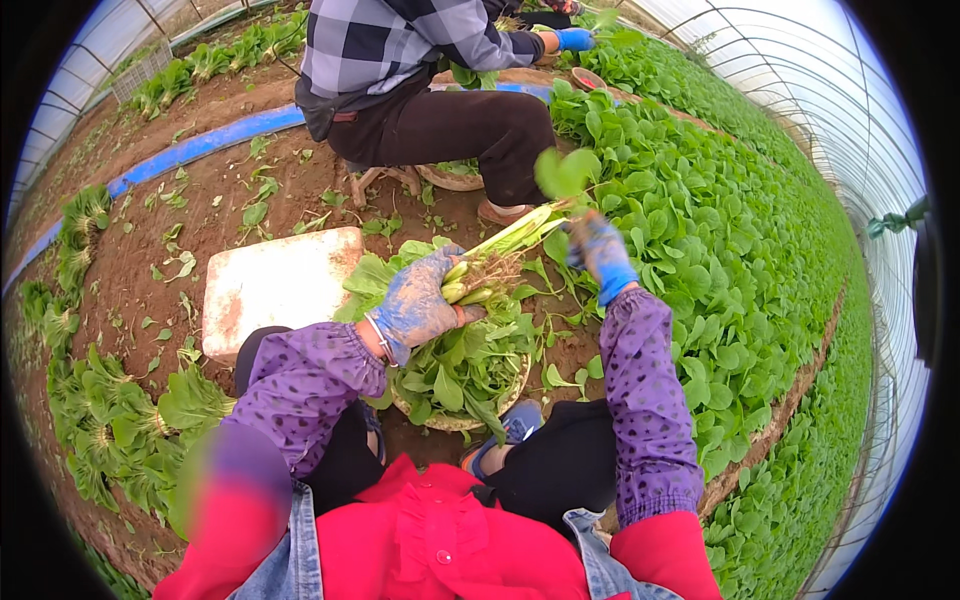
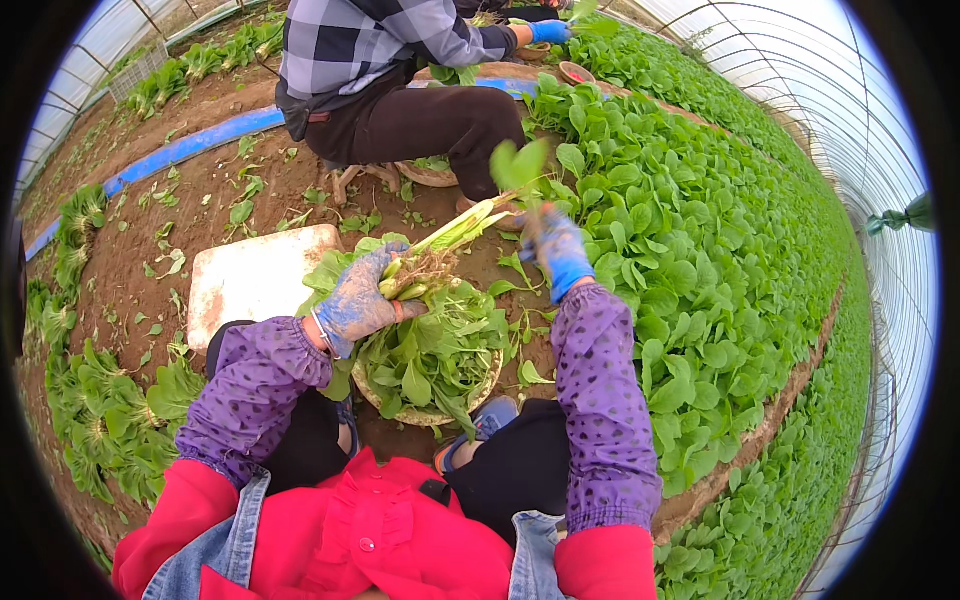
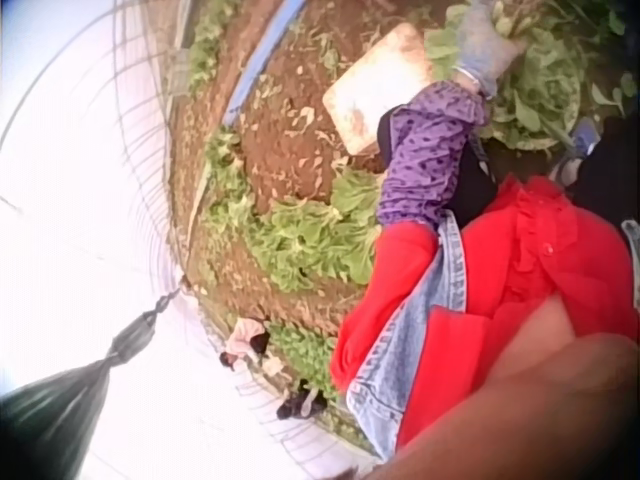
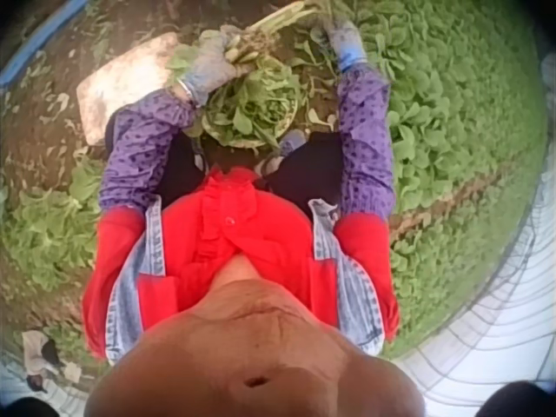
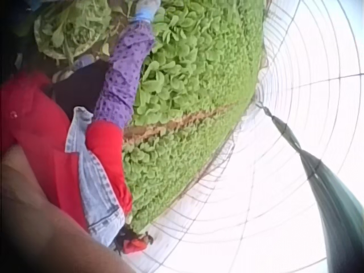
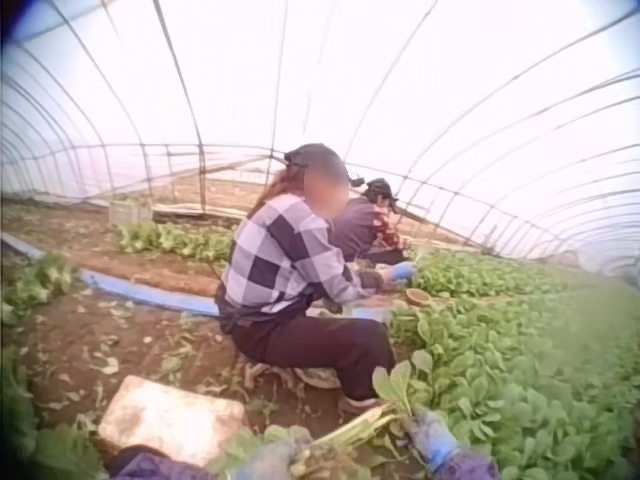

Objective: The person harvests leafy green vegetables in a greenhouse, gathering them into bunches and placing them into a basket. They repeatedly pick vegetables from the ground, bundle them, and add them to the basket.

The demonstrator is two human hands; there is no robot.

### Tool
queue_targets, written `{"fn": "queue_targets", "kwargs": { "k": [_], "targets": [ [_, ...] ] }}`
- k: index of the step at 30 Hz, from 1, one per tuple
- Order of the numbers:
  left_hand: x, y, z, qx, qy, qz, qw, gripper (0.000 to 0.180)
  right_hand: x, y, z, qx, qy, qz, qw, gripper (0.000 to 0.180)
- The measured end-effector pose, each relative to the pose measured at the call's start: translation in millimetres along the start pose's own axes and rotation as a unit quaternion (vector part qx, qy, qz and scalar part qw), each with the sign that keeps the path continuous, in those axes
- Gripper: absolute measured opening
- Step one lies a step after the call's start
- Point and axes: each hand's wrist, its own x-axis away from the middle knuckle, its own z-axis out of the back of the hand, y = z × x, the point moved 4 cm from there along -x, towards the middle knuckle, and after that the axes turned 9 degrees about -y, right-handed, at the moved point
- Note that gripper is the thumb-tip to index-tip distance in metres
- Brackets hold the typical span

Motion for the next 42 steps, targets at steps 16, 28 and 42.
{"fn": "queue_targets", "kwargs": {
  "k": [16,28,42],
  "targets": [
    [2,-14,-2,-0.159,0.029,-0.049,0.986,0.061,8,-55,-41,-0.107,0.036,0.026,0.993,0.019],
    [-1,-1,2,0.089,-0.055,-0.006,0.994,0.067,16,-51,-31,-0.369,-0.041,0.140,0.918,0.016],
    [-4,-3,4,0.375,-0.151,0.056,0.913,0.040,16,-67,-84,-0.384,-0.157,0.126,0.901,0.054]
  ]
}}
